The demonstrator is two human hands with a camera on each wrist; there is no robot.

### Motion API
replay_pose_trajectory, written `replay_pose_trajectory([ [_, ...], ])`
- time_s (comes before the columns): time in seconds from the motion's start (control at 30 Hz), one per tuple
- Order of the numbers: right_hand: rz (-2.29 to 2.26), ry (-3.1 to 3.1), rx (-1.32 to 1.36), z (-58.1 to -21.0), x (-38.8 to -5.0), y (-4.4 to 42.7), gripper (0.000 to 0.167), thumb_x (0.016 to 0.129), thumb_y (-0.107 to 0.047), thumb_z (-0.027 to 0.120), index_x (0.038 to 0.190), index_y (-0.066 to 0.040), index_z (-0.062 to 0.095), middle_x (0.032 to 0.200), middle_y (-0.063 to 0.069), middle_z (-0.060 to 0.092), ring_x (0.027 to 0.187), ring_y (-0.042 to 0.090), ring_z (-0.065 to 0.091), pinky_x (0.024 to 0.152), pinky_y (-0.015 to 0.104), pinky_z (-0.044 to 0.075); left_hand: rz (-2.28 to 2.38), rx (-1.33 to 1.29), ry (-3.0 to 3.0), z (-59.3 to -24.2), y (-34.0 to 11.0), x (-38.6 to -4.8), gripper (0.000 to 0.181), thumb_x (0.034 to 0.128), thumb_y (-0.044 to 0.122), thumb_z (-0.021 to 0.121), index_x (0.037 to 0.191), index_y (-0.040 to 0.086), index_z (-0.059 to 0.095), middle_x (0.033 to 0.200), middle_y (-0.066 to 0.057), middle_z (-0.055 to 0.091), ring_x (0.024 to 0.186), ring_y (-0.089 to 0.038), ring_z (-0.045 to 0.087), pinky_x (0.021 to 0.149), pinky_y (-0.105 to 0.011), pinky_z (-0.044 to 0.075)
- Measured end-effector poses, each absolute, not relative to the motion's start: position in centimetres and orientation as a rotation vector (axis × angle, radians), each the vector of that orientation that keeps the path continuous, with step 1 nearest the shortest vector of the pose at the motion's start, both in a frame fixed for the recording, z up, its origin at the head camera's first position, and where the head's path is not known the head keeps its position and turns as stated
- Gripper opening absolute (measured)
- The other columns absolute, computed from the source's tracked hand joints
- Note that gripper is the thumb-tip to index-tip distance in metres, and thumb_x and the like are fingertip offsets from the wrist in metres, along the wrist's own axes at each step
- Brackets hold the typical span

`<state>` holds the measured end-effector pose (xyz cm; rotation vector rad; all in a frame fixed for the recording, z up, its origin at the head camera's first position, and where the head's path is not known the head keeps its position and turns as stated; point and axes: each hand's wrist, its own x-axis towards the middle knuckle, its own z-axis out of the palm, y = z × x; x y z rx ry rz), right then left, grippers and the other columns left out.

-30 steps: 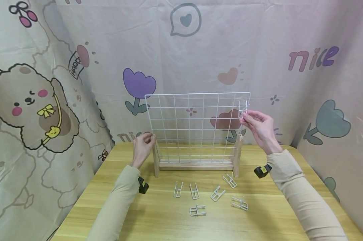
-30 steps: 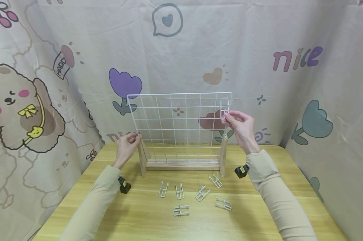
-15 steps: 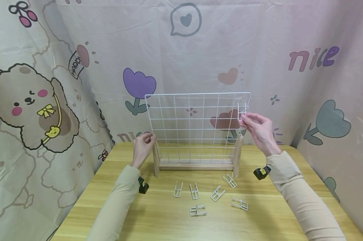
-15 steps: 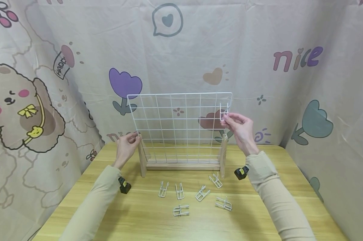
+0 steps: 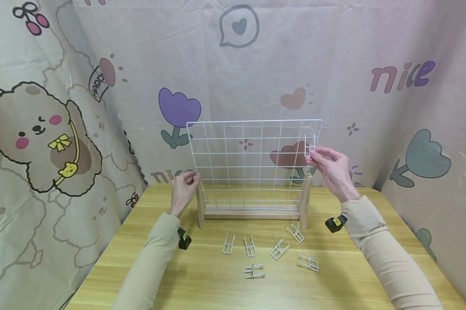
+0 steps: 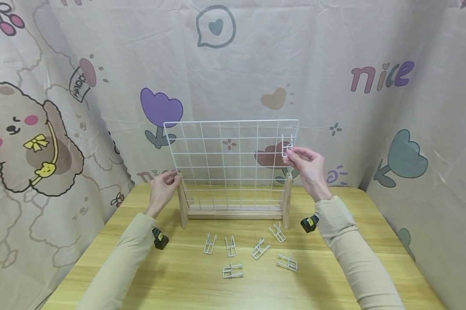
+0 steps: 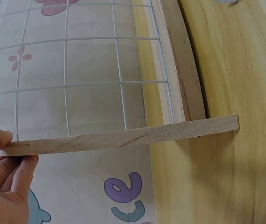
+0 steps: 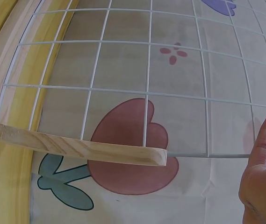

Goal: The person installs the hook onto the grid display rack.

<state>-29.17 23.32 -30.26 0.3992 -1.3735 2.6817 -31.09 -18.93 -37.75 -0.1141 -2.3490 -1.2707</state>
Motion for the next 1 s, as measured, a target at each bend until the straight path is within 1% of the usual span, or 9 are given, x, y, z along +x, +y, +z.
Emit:
replay_pose_trajectory([
  [0.17, 2.675, -1.388, 0.394, -30.35, -29.24, 23.19, 0.013, 0.090, 0.011, 0.065, 0.096, 0.002, 0.073, 0.092, 0.014, 0.079, 0.077, 0.021, 0.078, 0.077, 0.027, 0.062, -1.266, -0.118, -2.346, -37.81, -18.92, -31.08, 0.032, 0.0978, 0.014, 0.062, 0.122, -0.007, 0.068, 0.110, -0.023, 0.074, 0.103, -0.036, 0.074, 0.087, -0.050, 0.059],
  [0.5, 2.641, -1.405, 0.409, -30.61, -29.47, 23.07, 0.012, 0.089, 0.009, 0.067, 0.094, 0.001, 0.073, 0.089, 0.012, 0.079, 0.075, 0.020, 0.078, 0.076, 0.027, 0.062, -1.277, -0.108, -2.349, -37.87, -18.94, -31.19, 0.032, 0.0978, 0.014, 0.063, 0.123, -0.006, 0.067, 0.113, -0.024, 0.073, 0.106, -0.036, 0.073, 0.089, -0.049, 0.059],
  [1.0, 2.619, -1.422, 0.410, -30.89, -29.62, 22.96, 0.013, 0.090, 0.010, 0.066, 0.095, 0.001, 0.073, 0.091, 0.012, 0.079, 0.076, 0.020, 0.078, 0.077, 0.027, 0.061, -1.290, -0.110, -2.351, -37.89, -18.96, -31.17, 0.033, 0.0981, 0.014, 0.063, 0.124, -0.007, 0.066, 0.114, -0.025, 0.072, 0.107, -0.037, 0.071, 0.089, -0.049, 0.058],
])
